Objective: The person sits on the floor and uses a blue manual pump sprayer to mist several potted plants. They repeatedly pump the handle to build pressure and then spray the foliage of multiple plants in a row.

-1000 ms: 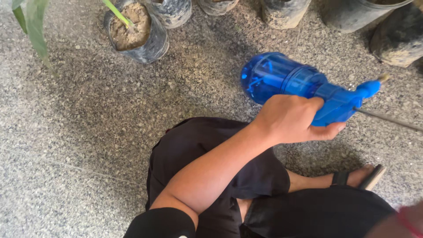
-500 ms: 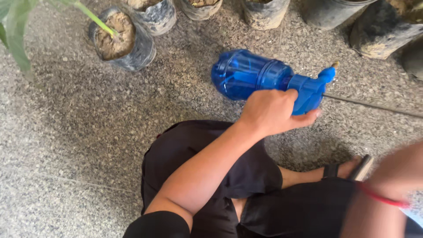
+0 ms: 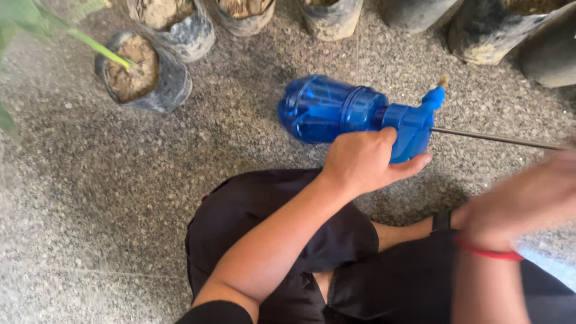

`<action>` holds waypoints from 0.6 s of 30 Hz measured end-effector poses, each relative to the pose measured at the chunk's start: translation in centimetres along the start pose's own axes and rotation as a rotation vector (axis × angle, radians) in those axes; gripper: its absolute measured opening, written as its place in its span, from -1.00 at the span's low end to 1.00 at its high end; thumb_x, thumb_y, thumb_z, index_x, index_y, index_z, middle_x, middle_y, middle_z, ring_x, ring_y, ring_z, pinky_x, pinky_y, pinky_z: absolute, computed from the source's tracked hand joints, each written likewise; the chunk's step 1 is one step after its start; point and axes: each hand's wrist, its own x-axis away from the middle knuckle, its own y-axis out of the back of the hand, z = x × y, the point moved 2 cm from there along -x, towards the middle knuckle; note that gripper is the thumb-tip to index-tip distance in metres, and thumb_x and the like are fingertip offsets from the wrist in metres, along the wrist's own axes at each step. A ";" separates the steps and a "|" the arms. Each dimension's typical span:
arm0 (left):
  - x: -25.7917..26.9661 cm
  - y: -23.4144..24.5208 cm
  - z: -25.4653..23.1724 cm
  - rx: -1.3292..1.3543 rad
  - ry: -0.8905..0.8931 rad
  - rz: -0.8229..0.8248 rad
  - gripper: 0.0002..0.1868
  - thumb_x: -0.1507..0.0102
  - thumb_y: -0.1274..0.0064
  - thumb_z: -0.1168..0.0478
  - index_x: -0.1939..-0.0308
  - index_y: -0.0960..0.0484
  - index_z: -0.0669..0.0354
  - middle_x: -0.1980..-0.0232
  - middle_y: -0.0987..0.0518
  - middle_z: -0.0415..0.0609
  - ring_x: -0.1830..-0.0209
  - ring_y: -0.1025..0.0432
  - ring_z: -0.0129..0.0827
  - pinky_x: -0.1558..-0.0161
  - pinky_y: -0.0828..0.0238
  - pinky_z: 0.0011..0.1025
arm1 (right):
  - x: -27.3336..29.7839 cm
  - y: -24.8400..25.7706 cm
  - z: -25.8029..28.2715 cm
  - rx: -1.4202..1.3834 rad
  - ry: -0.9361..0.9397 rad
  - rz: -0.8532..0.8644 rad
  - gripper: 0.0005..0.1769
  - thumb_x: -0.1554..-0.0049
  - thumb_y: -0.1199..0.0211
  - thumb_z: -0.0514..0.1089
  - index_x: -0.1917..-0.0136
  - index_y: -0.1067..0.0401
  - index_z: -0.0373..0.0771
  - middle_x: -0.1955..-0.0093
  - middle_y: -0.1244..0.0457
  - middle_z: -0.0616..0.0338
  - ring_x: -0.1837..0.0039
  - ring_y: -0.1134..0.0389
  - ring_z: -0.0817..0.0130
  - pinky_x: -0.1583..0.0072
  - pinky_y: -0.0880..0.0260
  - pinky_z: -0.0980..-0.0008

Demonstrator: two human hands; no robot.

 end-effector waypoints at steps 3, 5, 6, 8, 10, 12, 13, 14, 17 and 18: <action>0.0 0.4 0.2 0.010 0.001 -0.029 -0.33 -0.23 0.00 -0.41 0.48 -0.54 0.17 0.60 -0.54 0.08 0.64 -0.51 -0.08 0.59 -0.42 -0.16 | 1.2 -3.8 5.1 -0.051 -0.068 0.311 -0.55 -0.43 -0.02 -0.48 -0.56 -0.15 -0.43 -0.63 -0.08 -0.10 -0.48 -0.24 0.27 -0.41 -0.33 0.38; 0.3 1.0 1.1 0.016 0.012 -0.075 -0.32 -0.22 0.00 -0.42 0.51 -0.54 0.16 0.60 -0.55 0.05 0.61 -0.52 -0.08 0.56 -0.43 -0.16 | -0.7 -5.4 7.0 -0.180 -0.233 0.401 -0.51 -0.37 -0.11 -0.50 -0.54 -0.22 -0.38 -0.53 -0.18 -0.02 -0.46 -0.29 0.34 -0.43 -0.35 0.38; 0.1 1.4 1.4 0.013 0.014 -0.104 -0.31 -0.21 0.00 -0.43 0.52 -0.54 0.16 0.59 -0.56 0.04 0.60 -0.52 -0.08 0.55 -0.44 -0.16 | -1.6 -5.9 7.7 -0.252 -0.309 0.444 -0.49 -0.34 -0.15 -0.52 -0.52 -0.26 -0.35 -0.49 -0.23 0.03 -0.45 -0.31 0.37 -0.44 -0.35 0.38; 0.0 1.7 1.4 0.011 0.062 -0.051 -0.31 -0.20 -0.01 -0.42 0.56 -0.53 0.15 0.62 -0.54 0.04 0.62 -0.52 -0.08 0.56 -0.44 -0.17 | -3.9 -3.8 8.8 -0.316 -0.285 0.333 -0.48 -0.31 -0.16 -0.53 -0.50 -0.26 -0.35 -0.46 -0.23 0.01 -0.44 -0.30 0.33 -0.43 -0.34 0.33; -0.3 1.6 1.6 0.018 0.073 -0.034 -0.31 -0.20 0.00 -0.42 0.57 -0.53 0.14 0.62 -0.54 0.03 0.63 -0.52 -0.09 0.55 -0.44 -0.17 | -5.5 -1.1 9.4 -0.300 -0.211 0.181 -0.47 -0.29 -0.16 -0.54 -0.48 -0.26 -0.34 -0.44 -0.23 -0.01 -0.43 -0.30 0.30 -0.42 -0.33 0.29; -0.6 1.2 1.7 0.043 0.050 -0.049 -0.32 -0.21 0.02 -0.42 0.55 -0.55 0.14 0.62 -0.56 0.01 0.63 -0.52 -0.10 0.54 -0.44 -0.18 | -5.7 0.4 9.9 -0.173 -0.159 0.129 -0.47 -0.26 -0.17 -0.55 -0.46 -0.26 -0.34 -0.42 -0.23 -0.04 -0.42 -0.29 0.26 -0.40 -0.31 0.25; -0.1 1.0 1.5 0.049 0.058 -0.052 -0.32 -0.20 0.01 -0.42 0.54 -0.55 0.14 0.60 -0.56 0.02 0.62 -0.52 -0.09 0.53 -0.44 -0.17 | -5.3 0.6 10.3 -0.114 -0.140 0.113 -0.46 -0.25 -0.17 -0.55 -0.45 -0.26 -0.34 -0.41 -0.23 -0.05 -0.42 -0.28 0.24 -0.40 -0.31 0.23; -0.1 0.9 1.4 0.049 0.053 -0.064 -0.32 -0.20 0.01 -0.42 0.53 -0.56 0.15 0.59 -0.56 0.04 0.60 -0.52 -0.08 0.52 -0.45 -0.17 | -5.1 0.1 10.7 -0.052 -0.097 0.152 -0.46 -0.23 -0.17 -0.56 -0.44 -0.26 -0.34 -0.40 -0.23 -0.06 -0.42 -0.28 0.22 -0.39 -0.30 0.21; -0.2 1.3 1.5 0.029 0.063 -0.047 -0.30 -0.18 0.00 -0.44 0.53 -0.56 0.16 0.59 -0.55 0.07 0.59 -0.53 -0.07 0.51 -0.45 -0.15 | -3.7 -3.1 12.4 0.090 0.006 0.324 -0.45 -0.19 -0.18 -0.58 -0.41 -0.27 -0.33 -0.37 -0.23 -0.09 -0.41 -0.27 0.17 -0.37 -0.28 0.15; 0.0 1.5 1.6 0.020 0.072 -0.030 -0.29 -0.17 0.00 -0.45 0.54 -0.56 0.17 0.60 -0.55 0.07 0.58 -0.53 -0.07 0.52 -0.45 -0.15 | -3.6 -4.3 12.6 0.071 -0.005 0.387 -0.44 -0.18 -0.18 -0.58 -0.40 -0.27 -0.33 -0.36 -0.24 -0.10 -0.40 -0.27 0.15 -0.37 -0.27 0.13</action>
